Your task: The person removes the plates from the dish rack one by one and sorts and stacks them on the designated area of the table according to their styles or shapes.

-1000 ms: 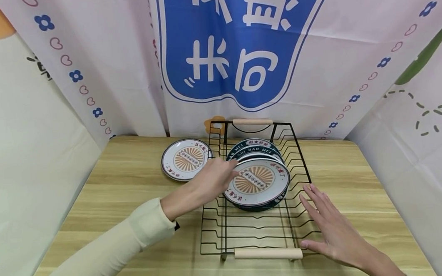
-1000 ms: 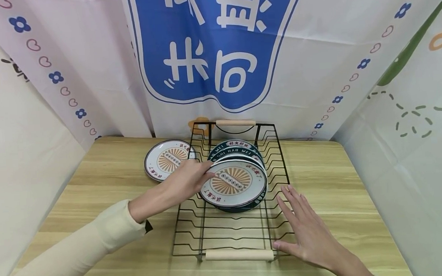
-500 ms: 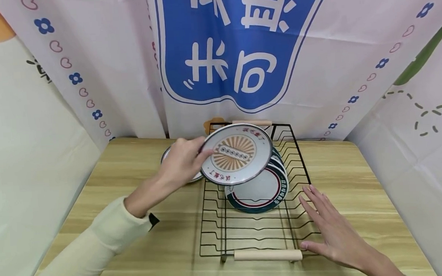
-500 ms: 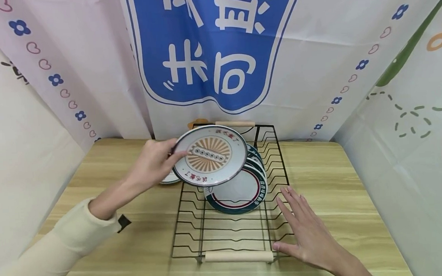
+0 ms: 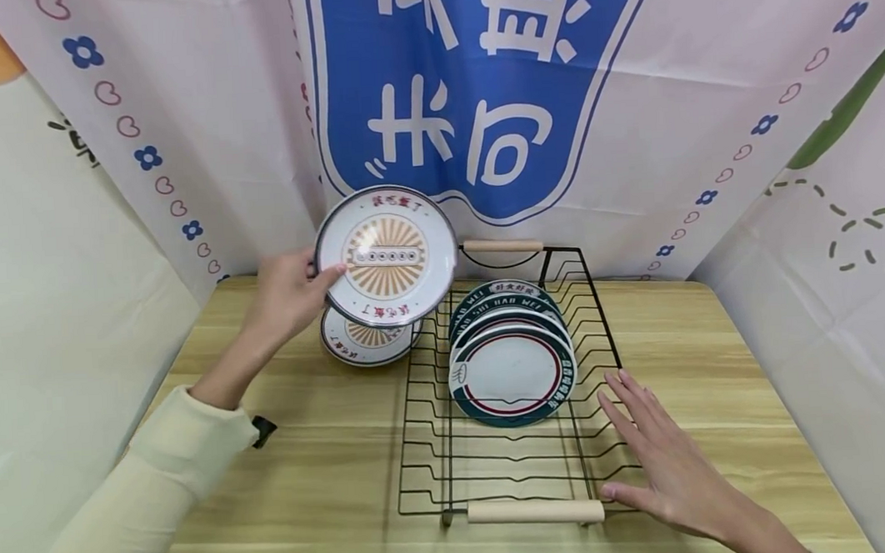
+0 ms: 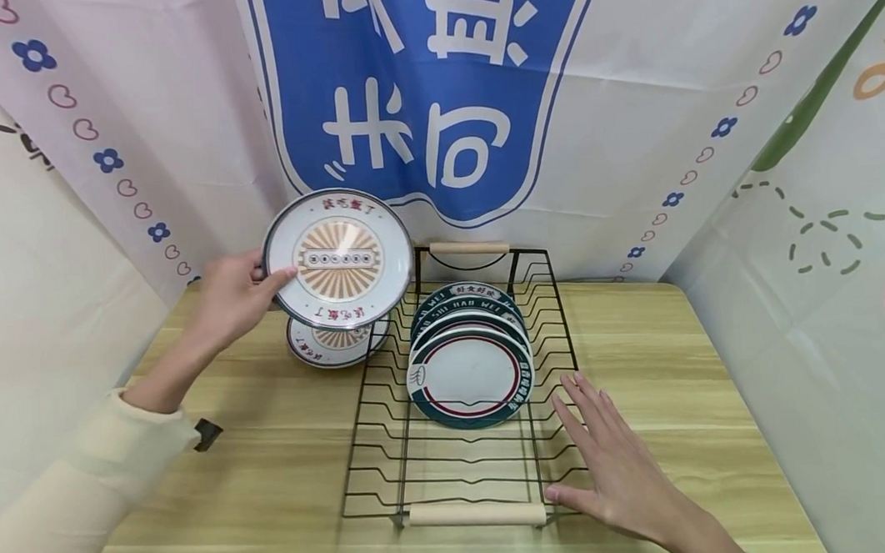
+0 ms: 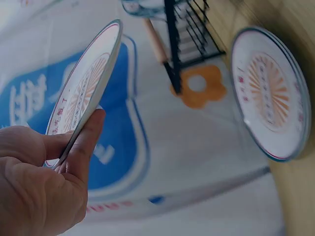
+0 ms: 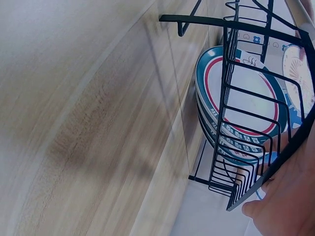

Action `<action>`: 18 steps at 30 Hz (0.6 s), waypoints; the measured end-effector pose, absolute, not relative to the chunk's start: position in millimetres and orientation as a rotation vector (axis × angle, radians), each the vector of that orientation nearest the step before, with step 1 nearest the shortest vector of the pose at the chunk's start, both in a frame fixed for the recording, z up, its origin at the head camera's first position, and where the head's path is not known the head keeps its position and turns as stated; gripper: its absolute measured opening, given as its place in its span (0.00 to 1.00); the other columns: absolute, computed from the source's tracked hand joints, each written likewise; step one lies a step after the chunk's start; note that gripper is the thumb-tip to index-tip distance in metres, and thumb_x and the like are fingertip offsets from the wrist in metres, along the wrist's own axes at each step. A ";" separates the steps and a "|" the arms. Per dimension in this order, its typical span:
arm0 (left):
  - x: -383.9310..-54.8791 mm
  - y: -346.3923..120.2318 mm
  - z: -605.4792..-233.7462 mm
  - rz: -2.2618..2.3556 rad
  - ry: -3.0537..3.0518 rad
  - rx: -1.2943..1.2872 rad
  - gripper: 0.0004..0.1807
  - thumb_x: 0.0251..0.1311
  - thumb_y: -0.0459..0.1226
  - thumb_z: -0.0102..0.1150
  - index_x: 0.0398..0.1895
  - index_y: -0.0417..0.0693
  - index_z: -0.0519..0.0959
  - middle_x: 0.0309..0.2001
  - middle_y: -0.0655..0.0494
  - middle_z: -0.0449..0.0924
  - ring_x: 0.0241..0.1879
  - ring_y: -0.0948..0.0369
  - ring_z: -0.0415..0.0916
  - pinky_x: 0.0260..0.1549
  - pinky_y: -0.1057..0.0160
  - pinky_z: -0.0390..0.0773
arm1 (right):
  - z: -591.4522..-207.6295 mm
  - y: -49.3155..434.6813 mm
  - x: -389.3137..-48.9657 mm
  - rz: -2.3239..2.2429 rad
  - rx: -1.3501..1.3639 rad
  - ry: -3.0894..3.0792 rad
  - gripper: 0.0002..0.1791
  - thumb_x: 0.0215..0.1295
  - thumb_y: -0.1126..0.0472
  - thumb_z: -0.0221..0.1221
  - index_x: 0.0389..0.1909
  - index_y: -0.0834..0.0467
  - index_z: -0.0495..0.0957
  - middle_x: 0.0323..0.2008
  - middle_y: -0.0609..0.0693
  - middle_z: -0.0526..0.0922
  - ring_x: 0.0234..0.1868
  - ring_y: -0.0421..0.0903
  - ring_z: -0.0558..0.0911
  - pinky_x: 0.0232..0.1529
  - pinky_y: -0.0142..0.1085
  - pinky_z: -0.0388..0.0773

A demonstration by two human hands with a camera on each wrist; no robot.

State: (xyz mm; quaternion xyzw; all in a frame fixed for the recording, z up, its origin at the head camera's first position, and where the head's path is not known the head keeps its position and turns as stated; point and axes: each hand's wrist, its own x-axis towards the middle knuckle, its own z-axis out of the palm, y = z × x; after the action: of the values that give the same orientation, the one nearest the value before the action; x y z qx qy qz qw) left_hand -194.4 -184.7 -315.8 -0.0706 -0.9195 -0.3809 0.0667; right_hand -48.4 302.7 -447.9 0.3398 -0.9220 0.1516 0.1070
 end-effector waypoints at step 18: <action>-234.3 -255.9 -380.9 -1.469 -2.964 0.281 0.22 0.78 0.41 0.59 0.56 0.26 0.76 0.30 0.53 0.84 0.20 0.65 0.76 0.14 0.67 0.71 | -448.2 301.6 -49.0 0.428 0.992 -2.700 0.59 0.59 0.35 0.69 0.79 0.70 0.59 0.81 0.69 0.54 0.83 0.66 0.49 0.83 0.39 0.29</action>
State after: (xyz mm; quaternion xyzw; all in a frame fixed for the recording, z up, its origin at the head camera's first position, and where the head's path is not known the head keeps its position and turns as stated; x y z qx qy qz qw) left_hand -234.3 -255.9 -380.9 0.0844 -0.8893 -0.4406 -0.0891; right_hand -49.0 301.6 -448.2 0.3387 -0.9221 0.1463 0.1167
